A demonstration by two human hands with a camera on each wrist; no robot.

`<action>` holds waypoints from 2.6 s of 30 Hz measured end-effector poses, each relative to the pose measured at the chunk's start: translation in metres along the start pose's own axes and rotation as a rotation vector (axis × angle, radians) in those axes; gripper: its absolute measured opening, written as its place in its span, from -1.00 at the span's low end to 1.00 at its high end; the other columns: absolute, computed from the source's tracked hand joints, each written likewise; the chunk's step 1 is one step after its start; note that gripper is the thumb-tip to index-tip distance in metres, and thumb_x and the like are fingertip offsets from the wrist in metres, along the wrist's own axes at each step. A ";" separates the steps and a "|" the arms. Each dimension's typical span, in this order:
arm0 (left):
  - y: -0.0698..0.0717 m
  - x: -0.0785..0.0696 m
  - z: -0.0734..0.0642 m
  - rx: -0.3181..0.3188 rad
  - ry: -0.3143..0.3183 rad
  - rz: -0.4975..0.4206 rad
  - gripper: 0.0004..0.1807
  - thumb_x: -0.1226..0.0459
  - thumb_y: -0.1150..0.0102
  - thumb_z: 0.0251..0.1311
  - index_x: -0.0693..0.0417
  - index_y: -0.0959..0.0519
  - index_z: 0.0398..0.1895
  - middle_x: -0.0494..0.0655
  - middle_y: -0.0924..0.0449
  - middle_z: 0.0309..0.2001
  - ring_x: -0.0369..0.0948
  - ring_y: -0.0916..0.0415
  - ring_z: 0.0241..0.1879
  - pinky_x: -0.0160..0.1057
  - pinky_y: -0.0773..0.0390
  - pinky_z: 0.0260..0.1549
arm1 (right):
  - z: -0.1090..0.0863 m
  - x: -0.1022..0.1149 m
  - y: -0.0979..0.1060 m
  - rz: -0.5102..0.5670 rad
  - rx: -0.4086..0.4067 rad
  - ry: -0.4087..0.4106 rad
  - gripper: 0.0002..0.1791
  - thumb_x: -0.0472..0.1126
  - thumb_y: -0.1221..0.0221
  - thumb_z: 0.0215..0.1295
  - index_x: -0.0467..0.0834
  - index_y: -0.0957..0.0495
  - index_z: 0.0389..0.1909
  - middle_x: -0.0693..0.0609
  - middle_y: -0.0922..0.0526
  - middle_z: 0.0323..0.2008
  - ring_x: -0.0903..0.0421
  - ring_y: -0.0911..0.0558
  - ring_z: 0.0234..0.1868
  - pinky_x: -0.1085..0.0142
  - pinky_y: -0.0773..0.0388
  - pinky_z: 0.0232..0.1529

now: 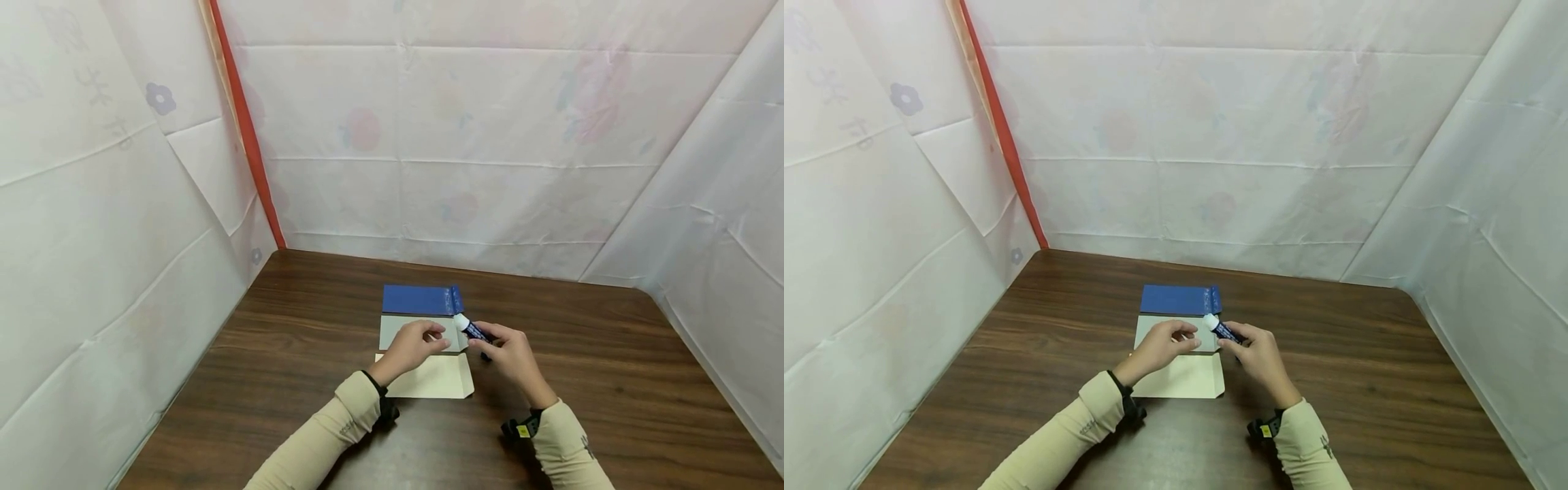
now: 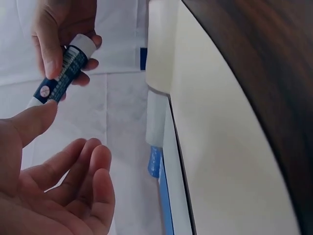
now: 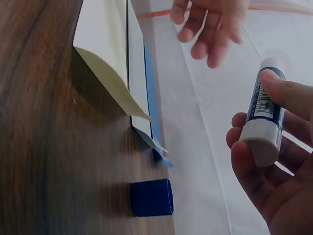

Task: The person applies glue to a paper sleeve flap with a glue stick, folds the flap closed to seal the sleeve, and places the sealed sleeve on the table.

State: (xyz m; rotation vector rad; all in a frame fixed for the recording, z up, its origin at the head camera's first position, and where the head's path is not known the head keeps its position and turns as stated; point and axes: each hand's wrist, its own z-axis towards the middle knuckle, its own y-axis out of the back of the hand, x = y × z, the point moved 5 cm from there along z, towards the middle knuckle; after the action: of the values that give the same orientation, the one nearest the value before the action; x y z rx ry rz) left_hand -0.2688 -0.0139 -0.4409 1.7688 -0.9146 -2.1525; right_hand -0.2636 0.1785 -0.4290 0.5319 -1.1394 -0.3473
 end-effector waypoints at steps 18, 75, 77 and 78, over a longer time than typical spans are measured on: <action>-0.011 -0.009 -0.001 -0.071 -0.005 -0.238 -0.69 0.09 -0.24 0.27 0.16 -0.67 -0.18 0.02 -0.71 -0.25 -0.24 -0.59 -0.31 -0.36 -0.55 -0.37 | -0.003 0.021 -0.012 0.026 -0.019 0.080 -0.68 -0.35 -0.34 0.14 -0.31 -0.66 -0.05 -0.20 -0.74 -0.24 0.34 -0.53 -0.42 0.42 -0.53 -0.44; 0.010 -0.003 -0.005 -0.216 0.038 -0.502 -0.70 0.14 -0.30 0.22 0.25 -0.61 -0.25 0.14 -0.73 -0.24 -0.26 -0.66 -0.25 -0.15 -0.63 -0.12 | -0.006 0.006 -0.031 0.118 0.218 -0.031 -0.71 -0.18 -0.19 0.36 -0.30 -0.59 -0.03 -0.15 -0.67 -0.29 0.14 -0.59 -0.37 0.39 -0.56 -0.36; 0.010 -0.003 -0.006 -0.226 0.034 -0.501 -0.69 0.13 -0.32 0.20 0.25 -0.61 -0.27 0.13 -0.73 -0.24 -0.25 -0.66 -0.26 -0.12 -0.64 -0.14 | -0.005 0.008 -0.032 0.086 0.159 -0.014 -0.70 -0.18 -0.30 0.25 -0.26 -0.58 -0.07 -0.11 -0.67 -0.32 0.24 -0.58 -0.39 0.41 -0.57 -0.35; 0.010 -0.004 -0.006 -0.228 0.031 -0.504 -0.69 0.14 -0.33 0.19 0.25 -0.60 -0.28 0.14 -0.73 -0.24 -0.25 -0.66 -0.26 -0.09 -0.65 -0.14 | -0.004 0.009 -0.032 0.070 0.128 -0.005 -0.69 -0.19 -0.35 0.19 -0.24 -0.56 -0.10 -0.09 -0.66 -0.35 0.27 -0.57 -0.41 0.42 -0.58 -0.35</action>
State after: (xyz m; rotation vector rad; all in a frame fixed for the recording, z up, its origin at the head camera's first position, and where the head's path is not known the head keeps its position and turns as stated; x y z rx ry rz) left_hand -0.2649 -0.0221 -0.4324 2.0656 -0.2063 -2.3820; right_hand -0.2558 0.1480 -0.4415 0.6019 -1.1876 -0.2160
